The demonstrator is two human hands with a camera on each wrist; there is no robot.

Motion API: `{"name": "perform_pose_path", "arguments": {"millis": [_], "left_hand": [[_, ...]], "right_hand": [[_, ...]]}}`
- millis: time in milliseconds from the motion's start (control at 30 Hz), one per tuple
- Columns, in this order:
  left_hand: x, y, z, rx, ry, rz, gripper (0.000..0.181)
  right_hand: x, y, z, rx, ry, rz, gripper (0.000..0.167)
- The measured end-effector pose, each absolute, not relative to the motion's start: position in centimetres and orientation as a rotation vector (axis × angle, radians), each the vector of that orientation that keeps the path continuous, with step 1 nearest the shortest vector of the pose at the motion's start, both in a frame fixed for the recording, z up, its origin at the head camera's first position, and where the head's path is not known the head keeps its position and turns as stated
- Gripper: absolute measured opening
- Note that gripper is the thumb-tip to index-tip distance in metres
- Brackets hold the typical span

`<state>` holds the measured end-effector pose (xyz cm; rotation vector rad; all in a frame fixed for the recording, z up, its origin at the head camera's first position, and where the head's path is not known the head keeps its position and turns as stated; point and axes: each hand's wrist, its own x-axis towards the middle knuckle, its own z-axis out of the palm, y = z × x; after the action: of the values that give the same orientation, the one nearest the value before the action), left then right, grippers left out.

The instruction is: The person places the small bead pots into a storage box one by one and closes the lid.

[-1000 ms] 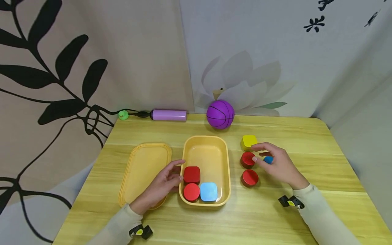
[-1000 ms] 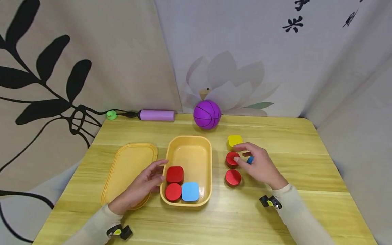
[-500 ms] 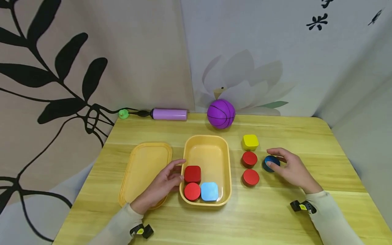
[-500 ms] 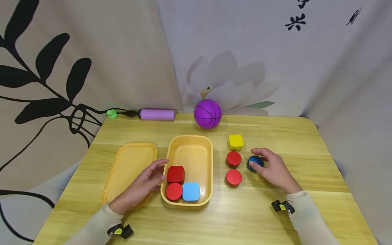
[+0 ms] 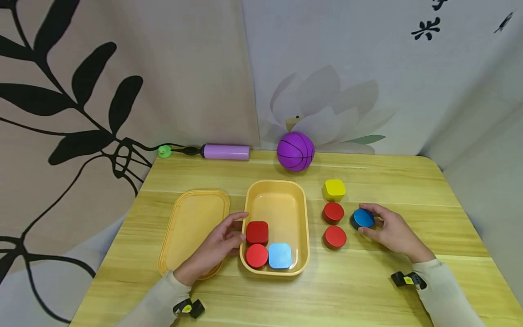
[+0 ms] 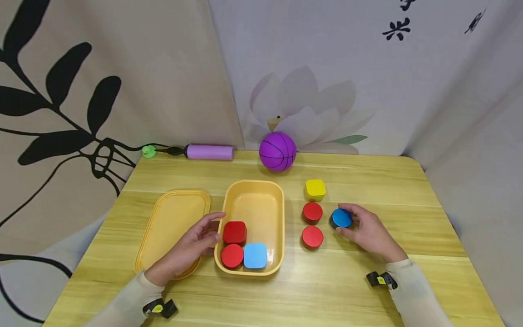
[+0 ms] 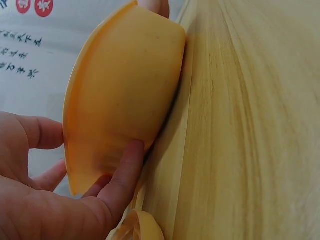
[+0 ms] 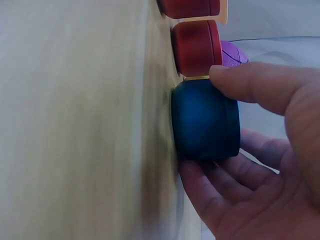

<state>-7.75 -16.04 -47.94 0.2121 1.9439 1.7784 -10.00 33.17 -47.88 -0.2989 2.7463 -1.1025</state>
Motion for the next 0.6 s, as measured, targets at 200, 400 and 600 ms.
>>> {"name": "perform_pose_path", "arguments": {"millis": [200, 400, 600], "left_hand": [[-7.8, -16.0, -48.0, 0.220, 1.944, 1.778, 0.059], [-7.8, -16.1, -48.1, 0.223, 1.948, 1.771, 0.059], [-7.8, -16.1, -48.3, 0.219, 1.941, 1.774, 0.059]], "right_hand": [[-10.0, 33.2, -47.8, -0.294, 2.752, -1.099, 0.068], [-10.1, 33.1, -47.3, -0.302, 2.769, -1.091, 0.068], [-10.1, 32.9, -46.3, -0.338, 2.820, -1.099, 0.067]]}}
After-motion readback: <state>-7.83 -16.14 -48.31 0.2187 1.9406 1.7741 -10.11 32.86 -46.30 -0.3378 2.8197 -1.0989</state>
